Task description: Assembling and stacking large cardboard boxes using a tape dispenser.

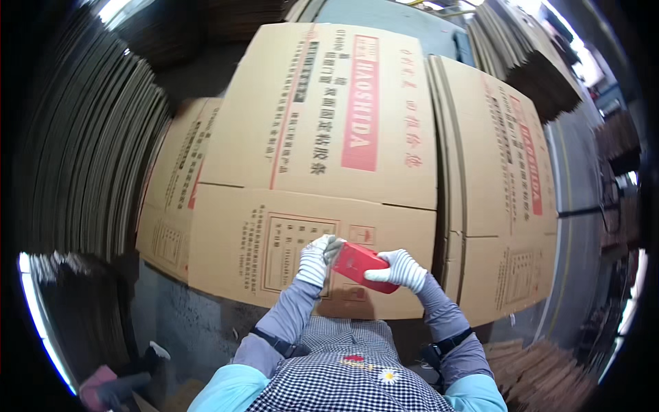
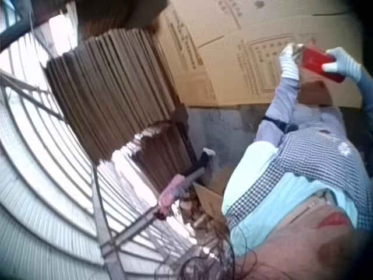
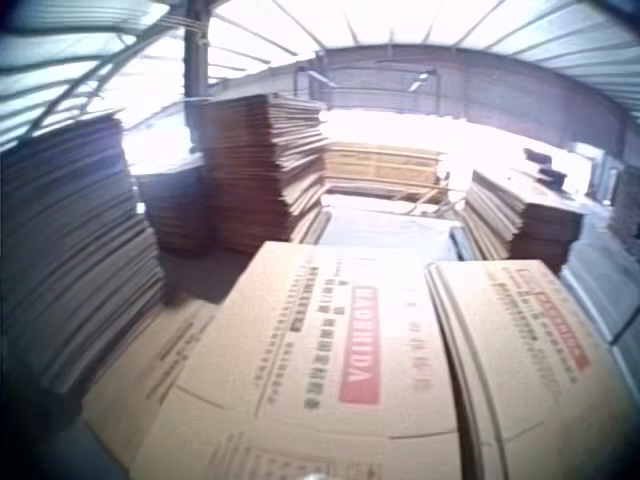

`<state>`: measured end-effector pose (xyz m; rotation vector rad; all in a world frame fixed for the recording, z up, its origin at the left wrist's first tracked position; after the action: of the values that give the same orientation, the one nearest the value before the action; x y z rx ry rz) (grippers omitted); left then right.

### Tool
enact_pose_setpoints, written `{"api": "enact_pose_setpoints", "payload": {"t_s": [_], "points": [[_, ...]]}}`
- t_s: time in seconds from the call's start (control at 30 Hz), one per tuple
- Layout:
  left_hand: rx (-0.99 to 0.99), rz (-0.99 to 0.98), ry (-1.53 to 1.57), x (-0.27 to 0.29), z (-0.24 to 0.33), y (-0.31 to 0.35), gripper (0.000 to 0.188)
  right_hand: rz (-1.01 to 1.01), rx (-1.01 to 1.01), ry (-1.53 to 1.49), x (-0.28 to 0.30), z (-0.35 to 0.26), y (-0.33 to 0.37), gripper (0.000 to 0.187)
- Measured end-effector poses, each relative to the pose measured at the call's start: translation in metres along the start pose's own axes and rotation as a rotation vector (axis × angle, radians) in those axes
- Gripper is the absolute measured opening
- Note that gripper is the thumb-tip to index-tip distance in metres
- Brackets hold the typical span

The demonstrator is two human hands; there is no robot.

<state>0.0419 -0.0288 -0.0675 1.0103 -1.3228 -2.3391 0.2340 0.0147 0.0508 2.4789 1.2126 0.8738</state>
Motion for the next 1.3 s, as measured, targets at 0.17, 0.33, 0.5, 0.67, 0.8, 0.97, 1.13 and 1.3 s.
{"api": "enact_pose_setpoints", "payload": {"t_s": [0.17,0.33,0.5,0.67,0.8,0.97,1.13,1.3], "points": [[-0.693,0.588,0.027,0.156,0.158,0.005,0.02,-0.048,-0.032,0.126,0.05,0.009,-0.043,0.059],[-0.926,1.204,-0.829,0.155,0.214,0.033,0.021,-0.148,-0.056,0.336,0.06,-0.013,-0.131,0.067],[-0.547,1.478,-1.058,0.158,0.215,0.037,0.074,-0.26,-0.14,0.517,0.069,0.004,-0.169,0.082],[-0.732,0.518,-0.174,0.101,0.2,0.024,0.046,-0.269,-0.187,0.383,0.07,-0.012,-0.169,0.068],[-0.113,0.066,0.483,0.068,0.104,-0.066,0.036,-0.294,-0.189,0.358,0.058,-0.011,-0.173,0.064],[-0.034,0.088,0.451,0.06,0.106,-0.074,0.038,-0.211,-0.399,0.468,0.148,0.063,-0.08,0.062],[-0.037,0.105,0.458,0.039,0.091,-0.058,0.036,-0.417,-0.633,0.947,0.153,0.018,-0.096,0.054],[0.118,-0.091,0.757,0.061,0.094,-0.072,0.035,-0.829,-0.623,1.516,0.077,0.044,-0.104,0.024]]}}
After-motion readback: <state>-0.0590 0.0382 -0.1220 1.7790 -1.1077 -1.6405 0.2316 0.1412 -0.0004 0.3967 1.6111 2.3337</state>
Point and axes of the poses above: each hand's wrist, its own y-axis away from the middle knuckle, its own x-axis out of the back of the hand, z = x × y, the point moved 9 cm from there along -y, towards the middle knuckle, and after that the axes turned 14 degrees about x, right-handed, at the moved point
